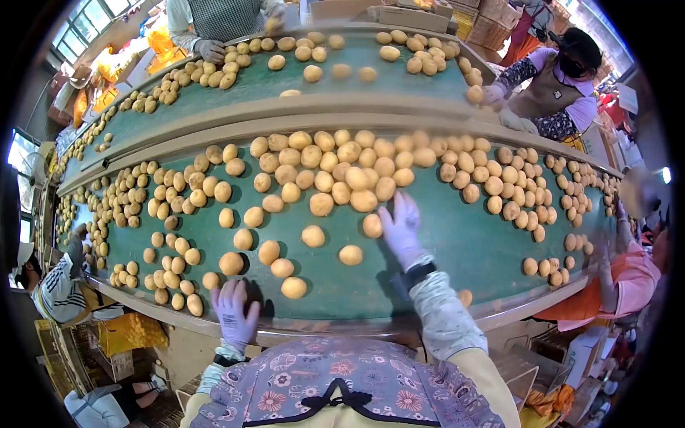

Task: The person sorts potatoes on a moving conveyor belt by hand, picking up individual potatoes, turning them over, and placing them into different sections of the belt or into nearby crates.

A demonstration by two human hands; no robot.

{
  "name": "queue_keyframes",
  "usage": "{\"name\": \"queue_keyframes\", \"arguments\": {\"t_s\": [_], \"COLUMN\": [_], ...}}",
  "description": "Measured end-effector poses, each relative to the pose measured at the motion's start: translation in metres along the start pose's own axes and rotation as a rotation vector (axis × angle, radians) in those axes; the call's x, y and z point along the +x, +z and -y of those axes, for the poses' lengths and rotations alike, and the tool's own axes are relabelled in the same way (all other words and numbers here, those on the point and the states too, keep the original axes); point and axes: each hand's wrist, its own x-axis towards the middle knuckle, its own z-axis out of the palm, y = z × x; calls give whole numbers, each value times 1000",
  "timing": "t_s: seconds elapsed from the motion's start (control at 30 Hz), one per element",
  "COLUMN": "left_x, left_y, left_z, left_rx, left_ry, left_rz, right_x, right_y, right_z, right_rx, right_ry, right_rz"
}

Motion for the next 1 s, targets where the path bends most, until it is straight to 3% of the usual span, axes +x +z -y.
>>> {"name": "queue_keyframes", "arguments": {"t_s": [0.03,0.07,0.1,0.13,0.2,0.23,0.27,0.33,0.4,0.47,0.53,0.6,0.67,0.77,0.83,0.87,0.9,0.93,1.0], "left_x": [3,3,-1,-5,-6,-6,-5,-7,-10,-10,-12,-11,-17,-10,-12,-9,-8,-8,-1], "left_y": [-3,-3,-1,3,4,-1,-3,-6,-11,-13,-15,-16,-16,-29,-35,-43,-48,-54,-57], "left_z": [6,15,26,40,57,63,69,85,96,111,126,143,158,166,180,183,188,190,179], "left_rx": [-10,-21,-28,-84,-151,-136,-122,-147,-160,-178,-165,-168,-199,-209,-221,-227,-202,-158,-265], "left_ry": [31,63,57,-28,-91,-70,-47,-23,-95,-78,-68,-60,-60,-55,-97,-81,-64,-38,-42], "left_rz": [-21,-42,-42,-71,-99,-80,-62,-88,-73,-83,-89,-83,-59,-62,-61,-73,-63,-70,-111], "right_x": [-15,-21,-45,-57,-76,-89,-86,-48,9,68,82,42,-4,-56,-41,-28,1,25,44], "right_y": [26,29,59,66,83,95,91,112,117,105,108,127,104,101,91,87,65,49,39], "right_z": [25,71,95,121,177,201,228,227,227,218,193,176,220,264,271,263,265,253,156], "right_rx": [-115,-35,-155,14,331,296,353,435,296,45,-212,-312,-334,51,378,154,92,3,-251], "right_ry": [-15,64,-48,119,-66,-305,-332,-513,-474,-309,-188,-336,-334,-343,-479,-657,-467,-482,-234], "right_rz": [-123,31,-242,-5,261,245,350,599,324,161,163,93,278,522,502,137,191,-64,-293]}}
